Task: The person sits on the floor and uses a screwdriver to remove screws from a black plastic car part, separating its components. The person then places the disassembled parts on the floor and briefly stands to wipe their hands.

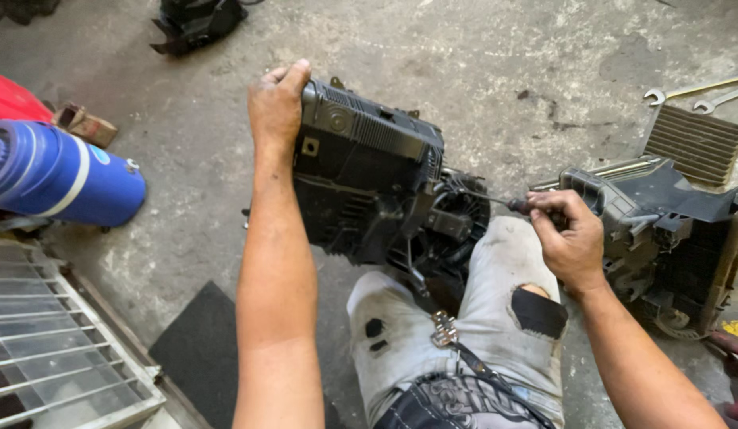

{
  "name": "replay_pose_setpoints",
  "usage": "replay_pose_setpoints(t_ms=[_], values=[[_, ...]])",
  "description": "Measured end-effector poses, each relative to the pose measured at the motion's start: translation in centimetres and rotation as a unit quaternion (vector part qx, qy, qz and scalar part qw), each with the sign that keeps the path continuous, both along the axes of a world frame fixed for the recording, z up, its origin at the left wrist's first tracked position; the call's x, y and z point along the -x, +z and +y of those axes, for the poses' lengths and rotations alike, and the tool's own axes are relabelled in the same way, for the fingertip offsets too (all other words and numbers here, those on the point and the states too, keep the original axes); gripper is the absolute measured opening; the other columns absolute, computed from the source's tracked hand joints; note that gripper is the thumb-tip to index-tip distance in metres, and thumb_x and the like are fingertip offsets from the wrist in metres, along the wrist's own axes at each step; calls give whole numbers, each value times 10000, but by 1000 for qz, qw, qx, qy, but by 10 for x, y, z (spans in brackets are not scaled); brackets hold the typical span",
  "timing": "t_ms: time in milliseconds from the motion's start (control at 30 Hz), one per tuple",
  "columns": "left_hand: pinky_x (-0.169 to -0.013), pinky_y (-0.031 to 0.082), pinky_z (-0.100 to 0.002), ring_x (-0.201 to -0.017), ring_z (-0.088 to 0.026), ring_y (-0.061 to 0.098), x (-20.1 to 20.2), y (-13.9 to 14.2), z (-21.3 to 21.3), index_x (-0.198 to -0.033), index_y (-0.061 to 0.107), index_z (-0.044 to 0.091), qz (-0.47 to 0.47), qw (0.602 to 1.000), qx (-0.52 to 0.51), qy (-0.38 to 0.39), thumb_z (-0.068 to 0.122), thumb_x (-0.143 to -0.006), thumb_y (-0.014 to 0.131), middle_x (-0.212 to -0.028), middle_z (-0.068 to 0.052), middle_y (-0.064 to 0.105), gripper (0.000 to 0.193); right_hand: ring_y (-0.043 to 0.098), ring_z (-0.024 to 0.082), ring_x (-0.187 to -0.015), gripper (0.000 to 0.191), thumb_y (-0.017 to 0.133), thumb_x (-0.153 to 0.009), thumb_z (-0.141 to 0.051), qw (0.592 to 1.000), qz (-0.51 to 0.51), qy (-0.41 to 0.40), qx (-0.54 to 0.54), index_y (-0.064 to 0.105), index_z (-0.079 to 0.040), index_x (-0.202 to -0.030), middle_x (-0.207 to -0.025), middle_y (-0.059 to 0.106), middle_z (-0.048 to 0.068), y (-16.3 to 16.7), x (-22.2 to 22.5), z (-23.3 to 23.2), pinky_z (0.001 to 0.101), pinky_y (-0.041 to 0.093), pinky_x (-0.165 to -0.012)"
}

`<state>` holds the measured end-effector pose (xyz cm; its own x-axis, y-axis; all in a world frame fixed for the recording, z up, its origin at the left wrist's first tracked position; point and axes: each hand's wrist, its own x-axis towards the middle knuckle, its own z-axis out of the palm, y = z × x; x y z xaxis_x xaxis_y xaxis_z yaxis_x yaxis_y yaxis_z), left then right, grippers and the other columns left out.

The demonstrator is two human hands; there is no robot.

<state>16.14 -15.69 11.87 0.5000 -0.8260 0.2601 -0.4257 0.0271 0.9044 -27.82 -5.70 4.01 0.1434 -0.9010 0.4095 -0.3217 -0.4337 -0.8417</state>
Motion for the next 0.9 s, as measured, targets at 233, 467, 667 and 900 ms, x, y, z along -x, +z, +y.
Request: replay_pose_setpoints(t_ms=[233, 467, 667, 900], values=[[-595, 486, -312, -622, -86, 581, 2, 0, -4, -819, 765, 7, -3, 1000, -3, -6, 379, -886, 696, -646, -1, 675, 384, 698, 240, -859, 145, 745, -962, -143, 987, 135, -71, 41, 727, -7, -1007, -956, 725, 135, -15, -21, -50, 355, 559, -782], [-596, 477, -336, -626, -111, 571, 1, 1, -3, -805, 747, -14, 5, 1000, -9, 4, 381, -877, 703, -650, -34, 659, 405, 715, 408, -982, 228, 737, -838, -267, 831, 540, 58, -119, 798, -98, -979, -1035, 750, 211, -49, -93, -147, 503, 575, -857], [-678, 535, -335, -692, -155, 697, -13, -5, -2, -864, 787, 22, -13, 1000, 3, 29, 422, -838, 698, -738, -85, 764, 411, 714, 392, -1013, 269, 675, -910, -339, 814, 560, 117, -99, 763, -97, -988, -1037, 750, 195, -84, -95, -131, 508, 582, -836], [-641, 535, -354, -659, -188, 700, -19, -7, 1, -873, 784, 6, 17, 999, -5, 31, 427, -856, 676, -707, -123, 756, 435, 730, 382, -941, 187, 556, -948, -199, 805, 575, 146, 15, 691, -98, -1029, -1101, 709, 156, -104, -87, -131, 500, 587, -807]])
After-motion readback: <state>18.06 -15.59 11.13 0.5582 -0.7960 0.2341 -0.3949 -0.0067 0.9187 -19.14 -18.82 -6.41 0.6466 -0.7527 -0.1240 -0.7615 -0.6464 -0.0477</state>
